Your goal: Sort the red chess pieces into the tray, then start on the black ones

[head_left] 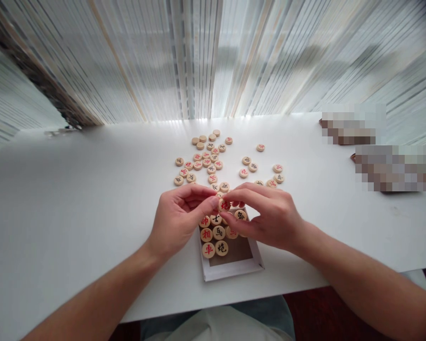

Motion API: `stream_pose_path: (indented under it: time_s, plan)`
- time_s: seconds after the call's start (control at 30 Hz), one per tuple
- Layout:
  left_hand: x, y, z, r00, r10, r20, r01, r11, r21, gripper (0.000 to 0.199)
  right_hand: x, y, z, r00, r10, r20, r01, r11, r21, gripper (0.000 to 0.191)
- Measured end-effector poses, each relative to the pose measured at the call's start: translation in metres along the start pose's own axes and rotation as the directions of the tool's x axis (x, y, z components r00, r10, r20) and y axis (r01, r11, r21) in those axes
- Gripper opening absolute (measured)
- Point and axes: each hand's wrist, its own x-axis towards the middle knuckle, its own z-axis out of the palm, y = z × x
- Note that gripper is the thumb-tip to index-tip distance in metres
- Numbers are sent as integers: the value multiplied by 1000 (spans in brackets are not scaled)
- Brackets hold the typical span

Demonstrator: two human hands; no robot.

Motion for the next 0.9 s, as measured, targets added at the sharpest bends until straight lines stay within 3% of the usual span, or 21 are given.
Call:
stream_pose_path:
  time_s: [0.3, 0.53, 0.9]
  plan:
    - [2, -4, -4, 990, 138, -26, -130, 971, 201, 10, 2, -11, -19, 974, 130, 184, -142, 988, 57, 4]
    - [1, -8, -4, 980, 198, -6, -189, 940, 283, 13, -26, -32, -32, 924, 222, 310, -253, 965, 64, 4]
    - [0, -9, -3, 963, 266, 50, -263, 876, 404, 8, -55, -52, -16, 881, 291, 372, -298, 954, -40, 8]
